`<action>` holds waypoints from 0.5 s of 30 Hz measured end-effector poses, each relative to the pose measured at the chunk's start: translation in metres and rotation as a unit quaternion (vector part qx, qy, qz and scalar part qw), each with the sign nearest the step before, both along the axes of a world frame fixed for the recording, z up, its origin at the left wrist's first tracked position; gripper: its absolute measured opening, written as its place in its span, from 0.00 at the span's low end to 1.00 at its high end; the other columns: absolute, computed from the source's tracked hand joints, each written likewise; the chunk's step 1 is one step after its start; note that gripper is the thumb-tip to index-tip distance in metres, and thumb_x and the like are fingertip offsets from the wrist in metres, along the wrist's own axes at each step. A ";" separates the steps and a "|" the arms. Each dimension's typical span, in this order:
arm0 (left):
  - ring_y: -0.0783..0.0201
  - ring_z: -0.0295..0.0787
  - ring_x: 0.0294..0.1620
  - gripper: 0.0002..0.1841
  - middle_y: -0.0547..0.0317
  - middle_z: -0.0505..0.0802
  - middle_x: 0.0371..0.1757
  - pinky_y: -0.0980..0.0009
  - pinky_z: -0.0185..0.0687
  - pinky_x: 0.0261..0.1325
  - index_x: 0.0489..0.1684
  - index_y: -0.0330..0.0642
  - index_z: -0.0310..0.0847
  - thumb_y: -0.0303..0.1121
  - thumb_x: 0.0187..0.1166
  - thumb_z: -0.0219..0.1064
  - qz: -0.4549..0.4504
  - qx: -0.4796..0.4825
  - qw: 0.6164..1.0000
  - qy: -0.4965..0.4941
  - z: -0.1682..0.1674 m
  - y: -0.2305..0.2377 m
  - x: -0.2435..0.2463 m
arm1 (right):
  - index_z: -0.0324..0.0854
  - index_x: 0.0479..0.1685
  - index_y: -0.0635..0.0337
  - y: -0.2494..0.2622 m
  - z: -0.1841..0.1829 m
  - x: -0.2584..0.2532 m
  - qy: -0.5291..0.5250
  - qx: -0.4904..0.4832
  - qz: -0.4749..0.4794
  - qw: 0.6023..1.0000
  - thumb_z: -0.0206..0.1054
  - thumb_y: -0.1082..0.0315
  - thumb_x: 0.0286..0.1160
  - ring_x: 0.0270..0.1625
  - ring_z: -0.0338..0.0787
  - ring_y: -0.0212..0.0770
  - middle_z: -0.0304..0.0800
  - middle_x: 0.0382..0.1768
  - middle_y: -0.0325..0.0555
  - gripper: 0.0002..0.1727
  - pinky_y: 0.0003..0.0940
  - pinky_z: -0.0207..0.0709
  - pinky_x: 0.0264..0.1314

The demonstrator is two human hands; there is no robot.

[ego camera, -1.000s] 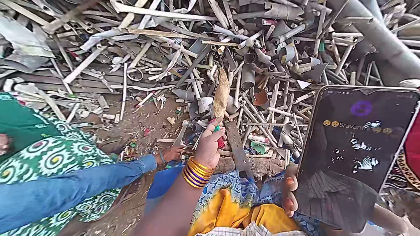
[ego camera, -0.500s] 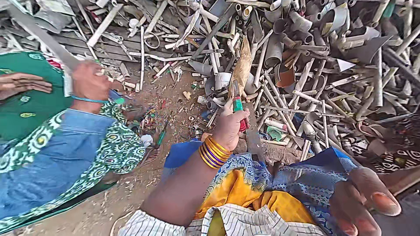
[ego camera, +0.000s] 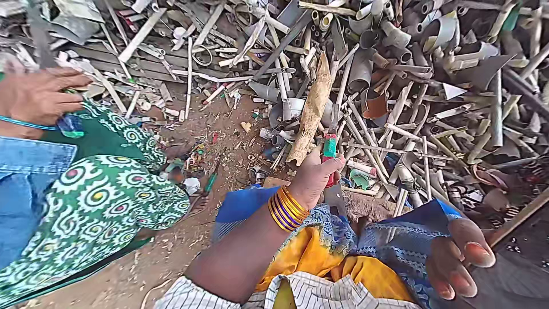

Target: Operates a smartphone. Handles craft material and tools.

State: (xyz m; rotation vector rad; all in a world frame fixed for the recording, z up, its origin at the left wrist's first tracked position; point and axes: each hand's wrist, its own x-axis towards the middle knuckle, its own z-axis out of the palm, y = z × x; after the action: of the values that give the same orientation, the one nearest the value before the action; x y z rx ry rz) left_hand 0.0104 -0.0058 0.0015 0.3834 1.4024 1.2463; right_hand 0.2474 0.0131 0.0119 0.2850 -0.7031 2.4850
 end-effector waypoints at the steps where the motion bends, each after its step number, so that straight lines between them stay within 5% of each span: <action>1: 0.73 0.80 0.26 0.25 0.51 0.88 0.51 0.82 0.77 0.29 0.82 0.37 0.63 0.20 0.85 0.59 -0.005 0.003 1.000 0.003 0.000 0.000 0.000 | 0.81 0.73 0.62 0.000 0.001 0.002 -0.010 0.003 -0.010 1.000 0.59 0.66 0.87 0.67 0.92 0.43 0.90 0.68 0.48 0.20 0.34 0.87 0.69; 7: 0.74 0.81 0.27 0.27 0.52 0.88 0.46 0.82 0.78 0.30 0.82 0.35 0.61 0.19 0.83 0.61 -0.032 0.016 0.999 0.011 0.000 -0.003 0.002 | 0.81 0.73 0.62 -0.002 -0.006 -0.006 0.019 0.001 0.004 1.000 0.58 0.66 0.88 0.64 0.93 0.41 0.91 0.66 0.47 0.20 0.31 0.87 0.66; 11: 0.75 0.79 0.26 0.30 0.54 0.87 0.45 0.83 0.76 0.29 0.85 0.34 0.57 0.20 0.83 0.63 -0.057 0.018 0.998 0.027 0.000 -0.003 0.003 | 0.84 0.69 0.61 -0.013 0.020 -0.028 -0.003 -0.015 -0.034 0.999 0.57 0.64 0.88 0.60 0.96 0.37 0.95 0.61 0.45 0.19 0.22 0.86 0.63; 15: 0.76 0.78 0.25 0.30 0.54 0.87 0.44 0.83 0.75 0.28 0.84 0.33 0.56 0.19 0.83 0.63 -0.068 0.017 0.997 0.028 -0.001 -0.003 0.005 | 0.78 0.77 0.60 -0.004 0.001 -0.016 0.053 -0.020 0.056 0.997 0.53 0.68 0.90 0.70 0.90 0.41 0.90 0.68 0.47 0.21 0.30 0.82 0.74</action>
State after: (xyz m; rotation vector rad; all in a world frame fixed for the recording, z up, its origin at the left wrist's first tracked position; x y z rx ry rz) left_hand 0.0154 -0.0090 0.0003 0.5322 1.3801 1.1582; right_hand 0.2309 0.0096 0.0132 0.4485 -0.6081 2.5639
